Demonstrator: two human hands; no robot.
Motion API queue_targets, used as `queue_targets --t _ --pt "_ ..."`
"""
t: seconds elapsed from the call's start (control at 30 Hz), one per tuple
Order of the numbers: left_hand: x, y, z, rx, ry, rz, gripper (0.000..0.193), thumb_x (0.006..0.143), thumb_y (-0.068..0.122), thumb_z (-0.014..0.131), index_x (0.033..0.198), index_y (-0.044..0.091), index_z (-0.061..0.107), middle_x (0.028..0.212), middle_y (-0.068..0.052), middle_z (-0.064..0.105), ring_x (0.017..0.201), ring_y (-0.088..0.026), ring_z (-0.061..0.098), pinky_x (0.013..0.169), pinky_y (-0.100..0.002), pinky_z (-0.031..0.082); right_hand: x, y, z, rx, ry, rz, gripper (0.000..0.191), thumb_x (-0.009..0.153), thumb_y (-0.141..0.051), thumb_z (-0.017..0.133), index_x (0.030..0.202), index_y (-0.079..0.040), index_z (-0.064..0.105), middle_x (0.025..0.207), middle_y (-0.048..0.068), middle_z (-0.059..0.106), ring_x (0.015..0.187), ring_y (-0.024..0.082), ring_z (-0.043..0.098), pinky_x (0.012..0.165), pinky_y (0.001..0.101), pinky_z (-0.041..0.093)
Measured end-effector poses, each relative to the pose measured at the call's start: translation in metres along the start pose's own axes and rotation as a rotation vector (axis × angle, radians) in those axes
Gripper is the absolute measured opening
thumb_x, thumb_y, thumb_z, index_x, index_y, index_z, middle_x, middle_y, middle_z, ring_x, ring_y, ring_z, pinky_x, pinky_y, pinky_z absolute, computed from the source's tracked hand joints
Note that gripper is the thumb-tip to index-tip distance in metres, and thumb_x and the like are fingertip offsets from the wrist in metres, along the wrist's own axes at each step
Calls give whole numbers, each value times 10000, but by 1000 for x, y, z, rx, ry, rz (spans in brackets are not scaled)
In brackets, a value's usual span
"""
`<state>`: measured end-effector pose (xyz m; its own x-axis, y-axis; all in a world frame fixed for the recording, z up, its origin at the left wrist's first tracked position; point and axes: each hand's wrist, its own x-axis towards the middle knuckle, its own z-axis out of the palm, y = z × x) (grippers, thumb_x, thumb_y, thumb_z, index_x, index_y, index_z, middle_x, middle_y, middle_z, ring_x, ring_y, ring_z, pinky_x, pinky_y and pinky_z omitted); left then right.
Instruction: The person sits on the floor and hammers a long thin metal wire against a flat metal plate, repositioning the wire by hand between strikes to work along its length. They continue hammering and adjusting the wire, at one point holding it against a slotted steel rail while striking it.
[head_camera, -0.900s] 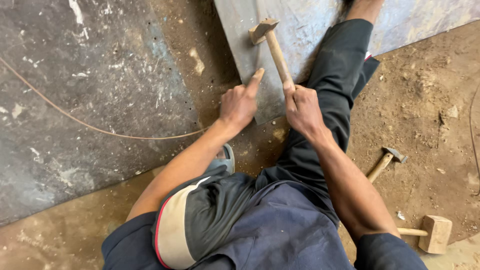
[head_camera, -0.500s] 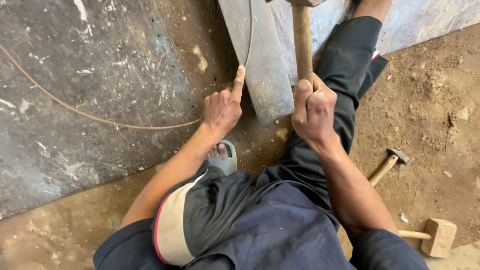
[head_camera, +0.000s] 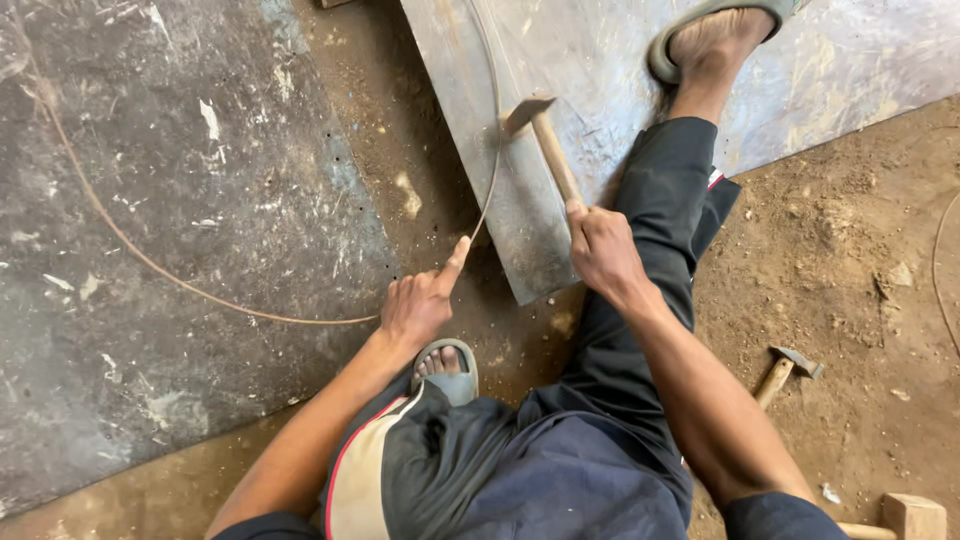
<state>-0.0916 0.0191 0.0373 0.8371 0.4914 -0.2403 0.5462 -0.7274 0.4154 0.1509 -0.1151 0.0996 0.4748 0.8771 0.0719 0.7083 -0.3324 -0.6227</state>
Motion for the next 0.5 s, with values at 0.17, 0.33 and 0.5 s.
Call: queue_targets --t 0.17,0.33,0.5 --pt "-11 -8 -9 -44 -29 5 908 806 0 574 1610 315 293 903 -188 729 777 -453 689 684 -610 528 7 -7 -2 30 137 -129 317 1096 -91 463 819 42 540 778 237 566 680 428 584 637 480 457" --pt "-23 -22 -18 -48 -56 62 928 767 -11 556 1599 315 304 895 -190 729 780 -458 687 693 -612 524 19 -2 2 -65 111 -45 436 1128 -177 477 744 17 543 760 251 581 688 441 592 657 518 452" --pt "-37 -33 -21 -44 -48 94 887 782 -4 554 1589 309 357 891 -180 728 762 -452 683 689 -587 537 23 0 1 -141 76 -199 263 1072 -96 483 866 14 604 820 249 628 717 440 612 648 516 472"
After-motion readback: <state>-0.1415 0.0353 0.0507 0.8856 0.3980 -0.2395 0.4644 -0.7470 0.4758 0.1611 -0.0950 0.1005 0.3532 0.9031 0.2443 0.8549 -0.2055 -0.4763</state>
